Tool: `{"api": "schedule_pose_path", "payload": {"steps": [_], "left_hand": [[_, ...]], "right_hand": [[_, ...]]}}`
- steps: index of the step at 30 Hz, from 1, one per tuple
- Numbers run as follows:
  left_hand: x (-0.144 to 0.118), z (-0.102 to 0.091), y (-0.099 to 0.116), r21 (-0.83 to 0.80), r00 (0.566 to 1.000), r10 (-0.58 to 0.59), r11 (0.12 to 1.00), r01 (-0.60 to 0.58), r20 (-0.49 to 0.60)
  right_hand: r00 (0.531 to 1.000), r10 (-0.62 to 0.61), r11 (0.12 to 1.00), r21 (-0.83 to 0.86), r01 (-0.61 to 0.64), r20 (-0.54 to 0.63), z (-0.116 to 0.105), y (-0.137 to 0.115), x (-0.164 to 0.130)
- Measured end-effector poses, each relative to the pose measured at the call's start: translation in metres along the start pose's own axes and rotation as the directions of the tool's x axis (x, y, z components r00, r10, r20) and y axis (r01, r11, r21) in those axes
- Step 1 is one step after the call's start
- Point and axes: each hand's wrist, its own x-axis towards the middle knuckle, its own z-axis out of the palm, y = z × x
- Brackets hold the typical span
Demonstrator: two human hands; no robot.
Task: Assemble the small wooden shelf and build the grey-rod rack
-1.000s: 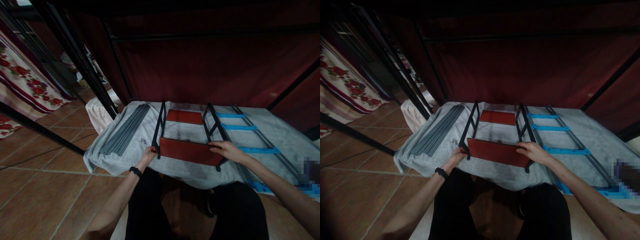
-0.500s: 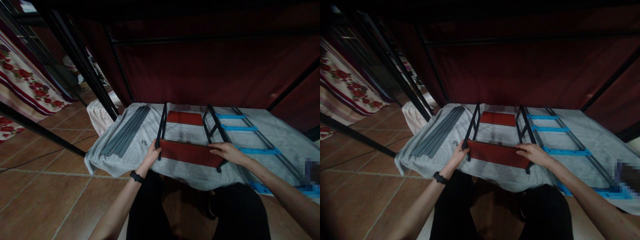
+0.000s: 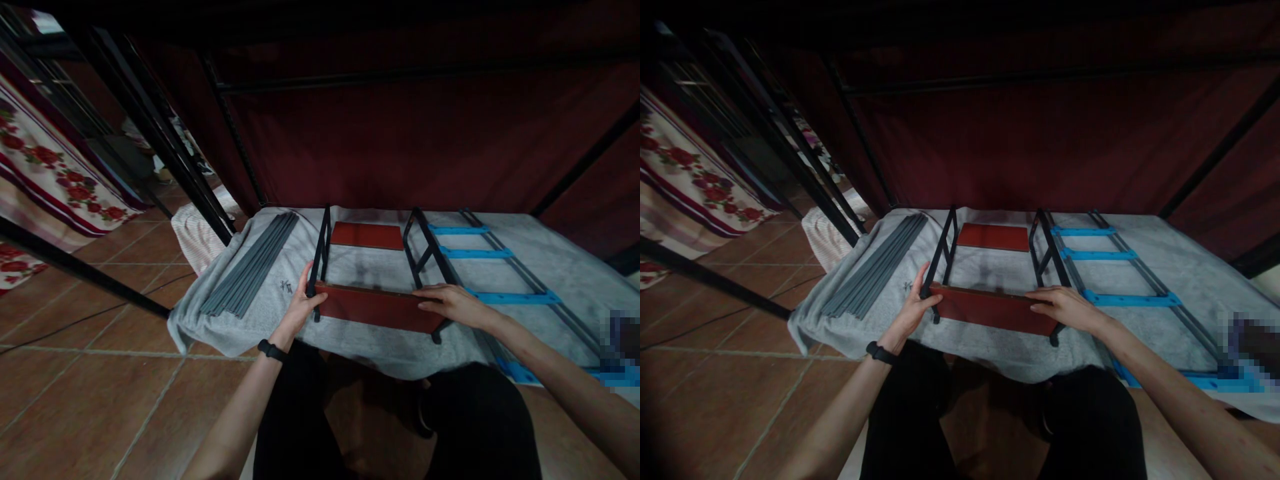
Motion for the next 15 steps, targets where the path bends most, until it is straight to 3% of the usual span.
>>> {"api": "schedule_pose_path", "payload": {"steps": [5,11,13,15], "left_hand": [[0.006,-0.006,0.012,0.201,0.996,-0.018,0.98,0.0,0.085],[0.009,-0.001,0.018,0.354,0.999,0.007,0.935,-0.02,0.038],[0.009,0.001,0.017,0.358,1.0,0.015,0.933,-0.022,0.023],[0.009,0.002,0.016,0.361,1.0,0.025,0.932,-0.028,0.014]], "right_hand": [[1.0,0.012,0.999,0.032,-0.012,0.009,-0.002,-0.003,0.0],[1.0,0.009,0.996,0.089,-0.009,0.002,-0.006,-0.009,0.002],[0.999,-0.006,0.992,0.127,0.013,-0.054,-0.009,-0.01,0.0],[0.978,0.062,0.976,0.217,-0.018,-0.198,-0.01,-0.007,-0.006]]}}
